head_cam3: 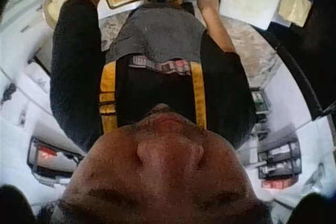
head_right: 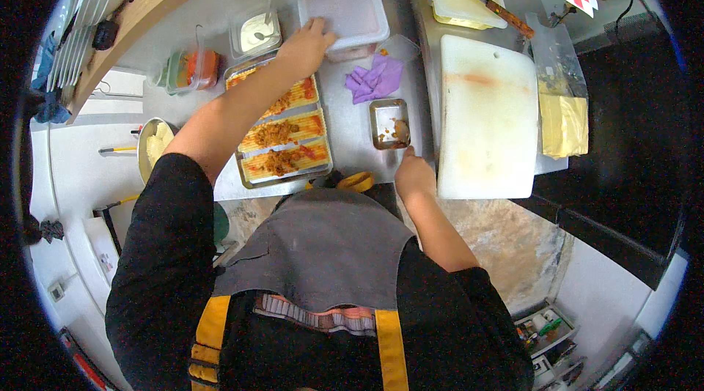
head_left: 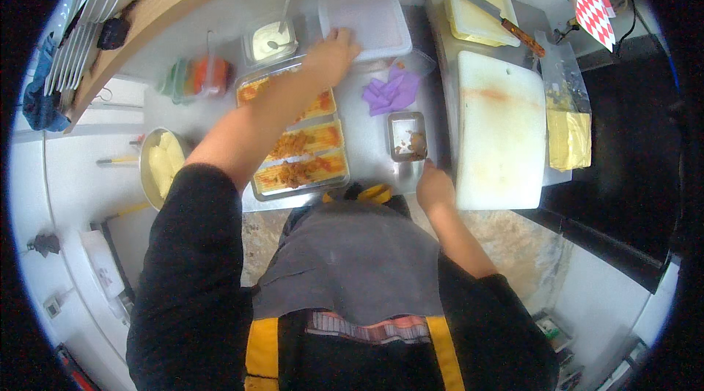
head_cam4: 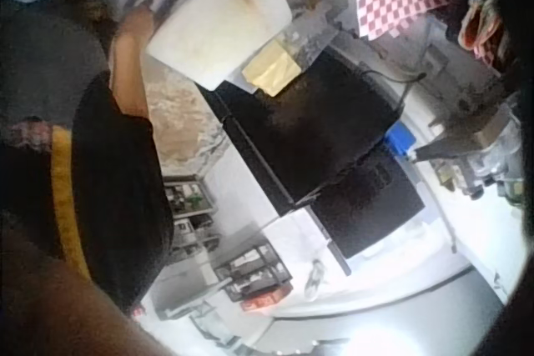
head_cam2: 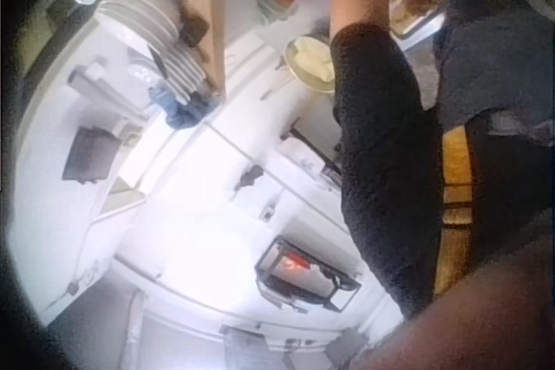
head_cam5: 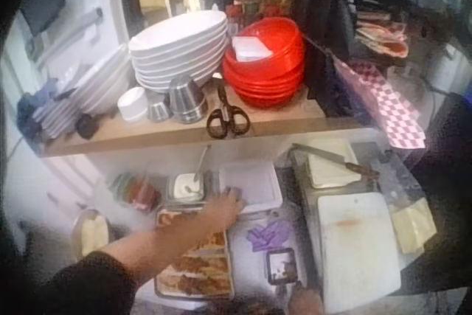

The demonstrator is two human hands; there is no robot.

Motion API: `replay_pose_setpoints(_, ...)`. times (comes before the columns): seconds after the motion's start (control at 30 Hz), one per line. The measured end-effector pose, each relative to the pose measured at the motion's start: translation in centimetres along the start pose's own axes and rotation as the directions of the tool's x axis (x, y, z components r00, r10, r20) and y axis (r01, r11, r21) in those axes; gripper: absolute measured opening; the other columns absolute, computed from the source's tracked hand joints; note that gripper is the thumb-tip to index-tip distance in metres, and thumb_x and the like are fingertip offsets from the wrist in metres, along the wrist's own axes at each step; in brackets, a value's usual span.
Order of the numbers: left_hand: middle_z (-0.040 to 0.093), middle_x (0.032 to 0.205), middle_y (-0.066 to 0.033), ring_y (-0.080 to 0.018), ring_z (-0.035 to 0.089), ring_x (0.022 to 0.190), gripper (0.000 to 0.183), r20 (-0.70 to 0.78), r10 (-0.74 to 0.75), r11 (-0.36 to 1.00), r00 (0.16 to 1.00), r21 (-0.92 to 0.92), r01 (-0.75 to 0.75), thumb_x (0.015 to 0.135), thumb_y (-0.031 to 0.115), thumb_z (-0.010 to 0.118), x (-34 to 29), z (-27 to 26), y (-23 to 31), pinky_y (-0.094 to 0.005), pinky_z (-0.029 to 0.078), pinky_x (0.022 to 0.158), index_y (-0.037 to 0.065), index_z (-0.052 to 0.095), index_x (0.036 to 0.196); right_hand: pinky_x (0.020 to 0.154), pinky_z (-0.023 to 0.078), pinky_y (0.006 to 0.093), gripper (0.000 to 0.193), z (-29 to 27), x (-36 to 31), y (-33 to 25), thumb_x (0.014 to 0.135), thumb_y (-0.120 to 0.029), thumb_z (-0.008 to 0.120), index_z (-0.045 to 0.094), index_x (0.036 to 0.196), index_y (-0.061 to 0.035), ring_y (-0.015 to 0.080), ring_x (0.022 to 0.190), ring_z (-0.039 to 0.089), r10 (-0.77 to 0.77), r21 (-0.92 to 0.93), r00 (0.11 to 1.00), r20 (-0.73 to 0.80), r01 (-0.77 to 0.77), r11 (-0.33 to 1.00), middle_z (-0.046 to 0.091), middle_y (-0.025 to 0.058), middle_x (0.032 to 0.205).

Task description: The person spreads tomato sauce onto several tortillas laid out on a metal tray, then adds a brown filling to each tortilla using a spoon. The person works methodically across the tray, preparing multiple tacos in sequence.

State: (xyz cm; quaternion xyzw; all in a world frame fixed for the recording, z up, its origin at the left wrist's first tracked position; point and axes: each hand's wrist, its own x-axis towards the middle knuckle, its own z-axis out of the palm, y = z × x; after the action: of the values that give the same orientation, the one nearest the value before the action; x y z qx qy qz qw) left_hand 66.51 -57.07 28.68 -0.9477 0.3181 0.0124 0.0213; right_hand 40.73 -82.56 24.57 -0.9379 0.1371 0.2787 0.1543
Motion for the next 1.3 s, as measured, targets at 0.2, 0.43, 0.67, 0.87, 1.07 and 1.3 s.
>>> replay_pose_setpoints(0.2,0.050,0.143,-0.0324,-0.0503,0.047,0.143,0.043,0.126,0.065,0.997,0.990,-0.054,-0.059,0.093,0.005,0.058,-5.2,-1.4,2.7,-0.0538,0.046,0.116,0.009,0.064,0.135,0.091,0.059,0.0546,0.038,0.3,-0.2,0.7,0.105,-0.011,0.037,0.062,0.129,0.0048,0.0459,0.101,0.074,-0.014,-0.003,1.000,-0.012,0.014,1.000,0.074,0.0321,0.108)
replay_pose_setpoints(0.43,0.048,0.145,-0.0363,-0.0526,0.058,0.132,0.040,0.258,0.085,0.996,0.962,-0.044,-0.076,0.093,0.004,0.059,-8.7,-3.9,5.5,-0.0519,0.056,0.104,0.006,0.065,0.132,0.097,0.057,0.0532,0.041,0.1,-0.8,0.4,0.106,-0.013,0.036,0.059,0.138,-0.0012,0.0450,0.113,0.070,0.040,-0.036,0.999,0.029,-0.039,0.999,0.071,0.0304,0.120)
replay_pose_setpoints(0.67,0.061,0.136,-0.0273,-0.0431,0.064,0.124,0.033,0.224,0.122,0.961,0.967,-0.271,-0.058,0.092,0.010,0.064,-8.0,-10.1,3.4,-0.0505,0.056,0.102,0.003,0.068,0.125,0.099,0.055,0.0540,0.041,-0.2,-1.3,0.9,0.106,-0.014,0.037,0.063,0.136,-0.0056,0.0454,0.113,0.070,0.080,-0.034,0.997,0.010,-0.079,0.996,0.071,0.0286,0.122)
replay_pose_setpoints(0.87,0.072,0.121,-0.0243,-0.0412,0.070,0.109,0.034,0.021,-0.279,0.895,0.960,-0.358,0.267,0.092,0.016,0.062,-0.3,-11.4,-5.7,-0.0526,0.054,0.094,0.004,0.069,0.123,0.099,0.055,0.0532,0.040,0.6,-1.5,1.7,0.106,-0.016,0.040,0.067,0.133,-0.0056,0.0453,0.114,0.069,0.122,-0.008,0.992,0.001,-0.122,0.992,0.071,0.0269,0.122)
replay_pose_setpoints(1.07,0.070,0.116,-0.0275,-0.0442,0.066,0.115,0.032,-0.055,-0.282,0.900,0.958,-0.362,0.244,0.089,0.015,0.061,6.8,-3.9,-8.7,-0.0520,0.055,0.097,0.002,0.069,0.117,0.097,0.055,0.0538,0.041,0.4,-2.9,2.6,0.098,-0.012,0.049,0.068,0.134,-0.0070,0.0466,0.109,0.070,0.085,0.138,0.982,-0.169,-0.062,0.989,0.072,0.0280,0.117)
replay_pose_setpoints(1.3,0.060,0.124,-0.0308,-0.0516,0.061,0.114,0.025,-0.311,-0.382,0.842,0.870,-0.505,0.189,0.089,0.008,0.064,6.4,4.4,-8.3,-0.0513,0.052,0.102,0.002,0.064,0.113,0.089,0.057,0.0511,0.038,-0.1,-4.2,3.7,0.099,-0.009,0.056,0.066,0.135,-0.0052,0.0468,0.103,0.071,-0.008,0.320,0.908,-0.418,0.156,0.934,0.072,0.0316,0.109)
